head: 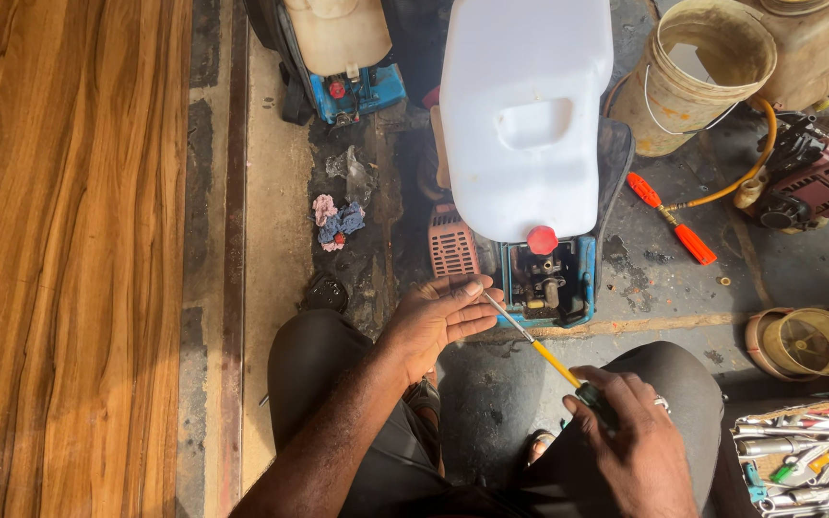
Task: The person is sitting on the floor and working on a small blue engine. They use a wrench to tighten a bolt on the engine, then use a screwdriver to adjust a component. They also use pliers to manipulate a wire or hose connected to the engine.
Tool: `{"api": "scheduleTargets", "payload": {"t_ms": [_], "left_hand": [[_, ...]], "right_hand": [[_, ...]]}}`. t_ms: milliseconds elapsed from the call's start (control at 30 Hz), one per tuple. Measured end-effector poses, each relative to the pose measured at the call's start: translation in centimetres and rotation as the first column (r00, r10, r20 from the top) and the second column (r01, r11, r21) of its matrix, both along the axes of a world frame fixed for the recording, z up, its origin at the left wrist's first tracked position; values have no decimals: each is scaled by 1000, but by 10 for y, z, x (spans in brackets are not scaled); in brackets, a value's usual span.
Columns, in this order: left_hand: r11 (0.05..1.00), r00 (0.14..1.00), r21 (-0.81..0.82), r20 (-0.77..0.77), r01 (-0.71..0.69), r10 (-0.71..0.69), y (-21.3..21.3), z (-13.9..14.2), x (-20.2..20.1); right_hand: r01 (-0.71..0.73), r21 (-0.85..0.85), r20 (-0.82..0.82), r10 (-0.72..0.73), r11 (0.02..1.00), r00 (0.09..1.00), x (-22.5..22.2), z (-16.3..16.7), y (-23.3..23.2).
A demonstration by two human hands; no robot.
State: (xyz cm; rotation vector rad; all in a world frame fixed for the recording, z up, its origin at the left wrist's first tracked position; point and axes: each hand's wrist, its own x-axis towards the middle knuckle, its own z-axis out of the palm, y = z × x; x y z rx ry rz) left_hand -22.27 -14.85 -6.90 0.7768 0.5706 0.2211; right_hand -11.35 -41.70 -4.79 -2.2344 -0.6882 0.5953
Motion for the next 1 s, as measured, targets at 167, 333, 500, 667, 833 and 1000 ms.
{"api": "scheduleTargets", "payload": {"t_ms": [167,333,500,667,833,1000], "left_hand": [[999,1000,-31,15,7,-6,0,1,-2],[986,990,96,30,135,-139,-15,0,4],[911,926,181,-153,369,-345,-34,-14,19],[866,874,161,-204,474,-440,-30,-55,39],[955,930,117,-288,271,-229,-39,-115,73],[373,875,927,-205,31,439,-22,-147,121]], "right_hand": [[153,302,-555,43,941,831,15,-11,-14],[218,465,-655,167,858,737,19,-14,-1],[-120,478,-226,253,870,941,10,-14,49],[-70,136,-74,80,988,994,15,-41,58],[41,481,-237,85,876,968,41,-98,46],[427,374,-604,-133,823,786,63,-134,40]]}}
